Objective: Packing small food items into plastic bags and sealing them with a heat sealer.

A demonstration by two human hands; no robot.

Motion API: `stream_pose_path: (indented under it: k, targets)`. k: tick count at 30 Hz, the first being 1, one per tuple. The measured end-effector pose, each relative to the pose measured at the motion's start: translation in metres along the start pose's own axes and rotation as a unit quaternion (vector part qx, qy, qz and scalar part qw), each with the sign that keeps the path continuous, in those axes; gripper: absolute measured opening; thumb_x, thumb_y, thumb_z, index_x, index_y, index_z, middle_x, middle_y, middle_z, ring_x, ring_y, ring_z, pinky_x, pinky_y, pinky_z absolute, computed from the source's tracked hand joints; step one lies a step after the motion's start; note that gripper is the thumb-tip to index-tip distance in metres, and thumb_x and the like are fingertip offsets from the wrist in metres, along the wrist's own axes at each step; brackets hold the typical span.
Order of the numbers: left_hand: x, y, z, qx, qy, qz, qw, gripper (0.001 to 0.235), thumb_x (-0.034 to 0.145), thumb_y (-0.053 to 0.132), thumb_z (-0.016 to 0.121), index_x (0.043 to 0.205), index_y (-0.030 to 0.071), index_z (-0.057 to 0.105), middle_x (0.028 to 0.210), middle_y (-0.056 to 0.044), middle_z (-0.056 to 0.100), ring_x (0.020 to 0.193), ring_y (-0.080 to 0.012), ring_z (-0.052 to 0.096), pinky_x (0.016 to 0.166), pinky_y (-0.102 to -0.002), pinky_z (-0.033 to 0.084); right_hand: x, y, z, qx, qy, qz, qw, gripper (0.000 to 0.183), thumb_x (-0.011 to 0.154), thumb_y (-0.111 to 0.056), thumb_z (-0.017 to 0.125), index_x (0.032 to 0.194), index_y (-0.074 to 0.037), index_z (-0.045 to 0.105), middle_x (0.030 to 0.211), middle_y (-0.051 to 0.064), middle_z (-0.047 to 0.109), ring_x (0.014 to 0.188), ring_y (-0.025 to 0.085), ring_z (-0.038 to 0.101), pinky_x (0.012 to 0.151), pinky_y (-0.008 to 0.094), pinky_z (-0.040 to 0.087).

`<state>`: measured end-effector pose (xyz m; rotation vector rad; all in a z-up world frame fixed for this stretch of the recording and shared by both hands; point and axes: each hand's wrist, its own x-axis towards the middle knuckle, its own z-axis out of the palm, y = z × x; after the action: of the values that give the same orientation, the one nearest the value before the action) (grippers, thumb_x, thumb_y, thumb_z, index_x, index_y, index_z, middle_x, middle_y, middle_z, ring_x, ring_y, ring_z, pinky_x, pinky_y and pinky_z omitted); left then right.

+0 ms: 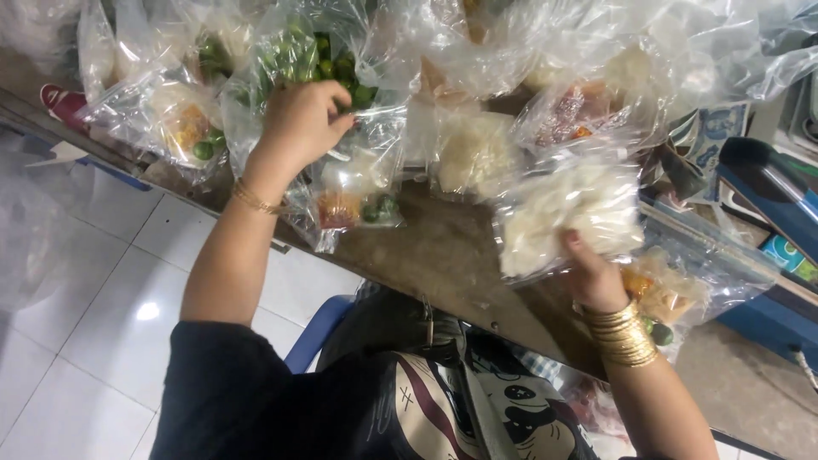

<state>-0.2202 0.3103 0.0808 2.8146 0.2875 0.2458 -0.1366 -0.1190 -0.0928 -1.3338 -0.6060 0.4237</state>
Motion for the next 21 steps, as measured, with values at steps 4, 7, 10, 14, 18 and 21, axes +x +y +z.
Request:
stream_pose_path:
  k: [4, 7, 10, 14, 18, 21]
  targets:
    - [-0.021, 0.024, -0.020, -0.098, -0.086, 0.057, 0.990, 0.012, 0.096, 0.010, 0.066, 0.100, 0.010, 0.077, 0.095, -0.010, 0.077, 0.070, -0.0216, 0.067, 0.069, -0.034, 0.055, -0.033, 0.093, -0.103, -0.221, 0.060, 0.006, 0.973, 0.071, 0.090, -0.020, 0.066, 0.153, -0.006, 0.035, 0.147, 0.010, 0.047, 0.137, 0.015, 0.044, 0.123, 0.033, 0.028]
    - [-0.040, 0.051, -0.034, -0.184, -0.097, 0.182, 0.961, 0.012, 0.088, 0.003, 0.068, 0.094, 0.007, 0.078, 0.085, -0.014, 0.074, 0.080, -0.0298, 0.070, 0.080, -0.041, 0.055, -0.038, 0.101, -0.114, -0.324, 0.081, 0.068, 0.940, 0.069, 0.091, -0.022, 0.064, 0.151, -0.001, 0.036, 0.149, 0.019, 0.047, 0.136, 0.017, 0.043, 0.124, 0.035, 0.020]
    - [-0.032, 0.075, -0.025, -0.244, -0.109, 0.280, 0.922, 0.011, 0.088, 0.002, 0.068, 0.094, 0.006, 0.077, 0.081, -0.013, 0.072, 0.074, -0.0257, 0.068, 0.075, -0.038, 0.057, -0.021, 0.054, -0.060, 0.013, 0.104, 0.012, 0.994, 0.058, 0.099, -0.042, 0.050, 0.128, 0.008, 0.054, 0.126, 0.027, 0.061, 0.115, 0.032, 0.061, 0.113, 0.049, 0.041]
    - [-0.001, 0.101, 0.022, -0.309, -0.088, 0.301, 0.898, 0.010, 0.087, 0.006, 0.070, 0.093, 0.011, 0.075, 0.078, -0.006, 0.072, 0.073, -0.0194, 0.068, 0.071, -0.032, 0.057, -0.003, -0.057, 0.025, 0.200, 0.174, -0.008, 0.964, 0.065, 0.102, -0.057, 0.042, 0.117, 0.001, 0.069, 0.110, 0.012, 0.074, 0.098, 0.017, 0.075, 0.105, 0.039, 0.059]
    - [0.035, 0.104, 0.078, -0.235, -0.087, 0.235, 0.939, 0.013, 0.084, 0.018, 0.077, 0.097, 0.018, 0.076, 0.080, -0.003, 0.073, 0.077, -0.0223, 0.071, 0.072, -0.038, 0.057, 0.002, -0.056, 0.038, 0.258, 0.179, -0.006, 0.949, 0.060, 0.103, -0.048, 0.048, 0.120, 0.007, 0.064, 0.118, 0.024, 0.068, 0.113, 0.034, 0.068, 0.104, 0.053, 0.055]
    - [0.041, 0.081, 0.093, -0.194, -0.040, 0.202, 0.959, 0.027, 0.085, 0.020, 0.079, 0.112, 0.022, 0.072, 0.090, -0.003, 0.073, 0.088, -0.0241, 0.071, 0.080, -0.039, 0.057, 0.014, -0.122, 0.098, 0.128, 0.350, 0.124, 0.920, 0.059, 0.093, -0.054, 0.061, 0.116, 0.000, 0.069, 0.121, 0.013, 0.071, 0.122, 0.013, 0.064, 0.112, 0.035, 0.046]
